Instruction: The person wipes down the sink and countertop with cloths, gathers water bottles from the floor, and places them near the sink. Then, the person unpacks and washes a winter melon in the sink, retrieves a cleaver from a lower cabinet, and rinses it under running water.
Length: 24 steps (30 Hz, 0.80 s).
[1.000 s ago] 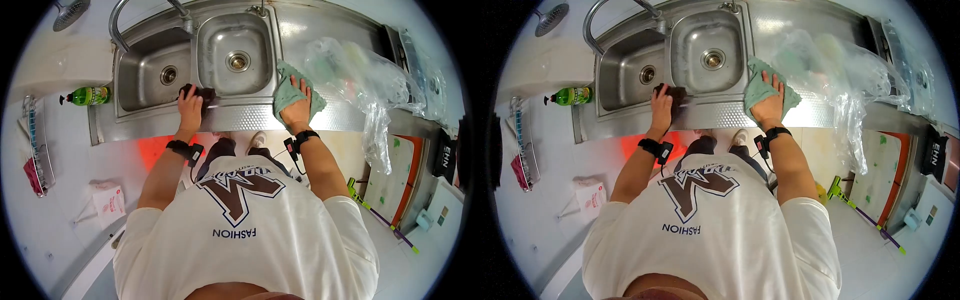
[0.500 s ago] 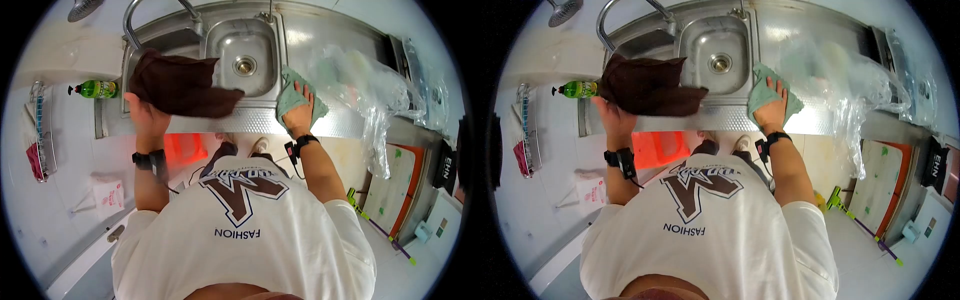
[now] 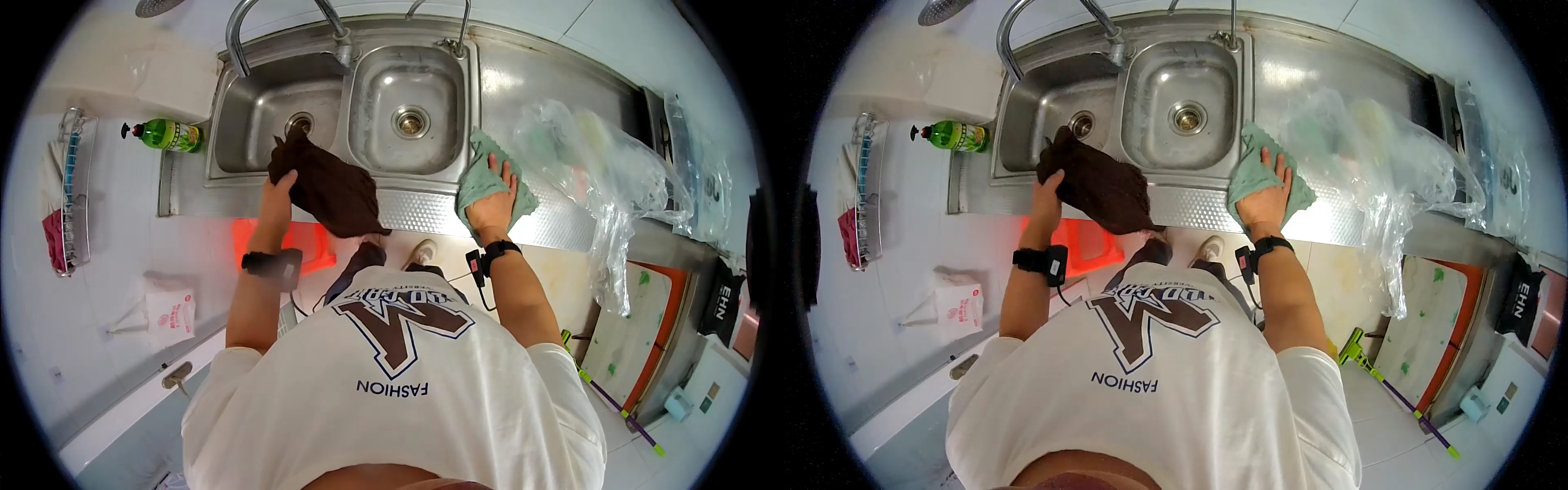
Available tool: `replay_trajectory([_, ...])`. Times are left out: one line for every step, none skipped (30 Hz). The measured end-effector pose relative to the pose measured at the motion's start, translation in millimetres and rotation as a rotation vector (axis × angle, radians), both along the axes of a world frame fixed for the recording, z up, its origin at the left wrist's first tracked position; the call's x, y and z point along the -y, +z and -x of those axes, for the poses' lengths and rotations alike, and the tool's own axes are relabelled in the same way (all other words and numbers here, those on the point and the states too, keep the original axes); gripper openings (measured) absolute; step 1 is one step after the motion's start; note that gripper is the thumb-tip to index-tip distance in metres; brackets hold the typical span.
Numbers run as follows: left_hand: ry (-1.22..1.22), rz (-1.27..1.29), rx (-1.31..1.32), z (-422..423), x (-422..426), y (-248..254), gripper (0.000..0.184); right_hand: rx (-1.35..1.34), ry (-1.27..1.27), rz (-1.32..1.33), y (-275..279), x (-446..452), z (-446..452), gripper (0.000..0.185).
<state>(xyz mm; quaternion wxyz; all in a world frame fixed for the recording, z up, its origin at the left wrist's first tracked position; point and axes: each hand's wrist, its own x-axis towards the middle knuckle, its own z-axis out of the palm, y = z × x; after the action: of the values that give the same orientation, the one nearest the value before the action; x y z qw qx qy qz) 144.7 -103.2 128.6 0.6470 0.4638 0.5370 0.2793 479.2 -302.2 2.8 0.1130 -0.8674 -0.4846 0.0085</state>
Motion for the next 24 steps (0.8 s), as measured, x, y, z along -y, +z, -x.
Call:
replay_trajectory([-0.133,-0.078,-0.166,0.2,3.5,4.2,0.047,0.006,0.002,0.0,-0.8,0.3,-0.7,0.052])
replay_trajectory([-0.132,-0.078,-0.161,0.7,12.0,1.3,0.047,0.0,0.006,0.004,-1.4,1.0,-0.8,0.053])
replay_trajectory([-0.416,-0.317,-0.297,-0.3,24.0,-5.6,0.056,-0.007,0.009,0.009,-1.4,1.6,-1.0,0.053])
replay_trajectory([-0.701,-0.558,-0.429,-2.7,32.3,-13.6,0.066,-0.004,0.01,0.011,-0.1,1.5,-0.8,0.053])
replay_trajectory([-0.699,-0.555,-0.427,-5.6,36.1,-20.7,0.066,-0.014,0.008,0.012,1.9,1.1,-0.1,0.054])
replay_trajectory([-0.803,-0.601,-0.517,-8.1,39.4,-27.9,0.071,-0.024,0.007,0.012,3.5,0.8,0.1,0.054])
replay_trajectory([-0.909,-0.646,-0.607,-11.3,42.8,-36.3,0.076,-0.023,0.009,0.015,4.5,1.0,-0.3,0.054])
replay_trajectory([-0.908,-0.641,-0.605,-16.8,47.0,-48.6,0.076,-0.028,0.017,0.008,5.2,1.8,-0.5,0.055])
replay_trajectory([-0.904,-0.787,-0.657,-23.8,52.9,-63.4,0.078,-0.032,0.028,0.003,5.5,3.5,0.3,0.056])
replay_trajectory([-0.893,-0.934,-0.708,-31.7,60.7,-75.0,0.079,-0.03,0.034,0.01,5.2,4.7,1.5,0.056])
replay_trajectory([-0.91,-0.959,-0.772,-38.1,71.6,-85.1,0.076,-0.015,0.028,0.013,4.8,3.5,1.6,0.056])
replay_trajectory([-0.902,-0.961,-0.765,-40.4,72.9,-89.8,0.076,0.002,0.021,0.014,4.7,1.2,0.0,0.056])
replay_trajectory([-0.882,-1.022,-0.841,-43.5,73.7,-94.9,0.074,0.013,0.023,0.015,2.4,1.7,-0.5,0.056])
replay_trajectory([-0.861,-1.083,-0.917,-47.0,73.2,-100.5,0.071,0.002,0.028,-0.006,-1.7,3.1,-0.2,0.057])
replay_trajectory([-0.807,-1.066,-0.936,-49.2,71.3,-103.2,0.069,-0.009,0.033,-0.026,-1.3,1.8,-0.9,0.057])
replay_trajectory([-0.804,-1.064,-0.929,-51.3,66.3,-107.0,0.069,-0.003,0.034,-0.023,-1.0,0.7,-2.1,0.057])
replay_trajectory([-0.675,-1.058,-1.031,-52.8,58.2,-111.7,0.07,-0.002,0.036,-0.006,-1.0,1.3,-1.4,0.057])
replay_trajectory([-0.545,-1.046,-1.13,-53.5,48.2,-116.7,0.071,-0.004,0.038,0.012,0.3,1.7,-0.6,0.057])
replay_trajectory([-0.476,-1.058,-1.195,-52.6,34.8,-121.3,0.073,-0.005,0.045,0.028,3.3,2.2,-0.7,0.058])
replay_trajectory([-0.481,-1.047,-1.193,-54.1,20.3,-127.0,0.073,-0.007,0.047,0.039,4.6,1.9,-0.6,0.058])
replay_trajectory([-0.402,-0.967,-1.266,-57.2,4.3,-131.6,0.075,0.004,0.043,0.049,4.4,0.5,-0.4,0.058])
replay_trajectory([-0.325,-0.885,-1.338,-61.0,-11.3,-135.4,0.078,0.013,0.037,0.06,3.2,-0.1,0.5,0.059])
replay_trajectory([-0.359,-0.766,-1.311,-67.4,-27.7,-130.7,0.08,0.006,0.037,0.073,1.3,0.2,1.2,0.059])
replay_trajectory([-0.388,-0.648,-1.282,-74.8,-45.0,-127.6,0.083,0.014,0.032,0.074,-0.6,-0.1,0.6,0.06])
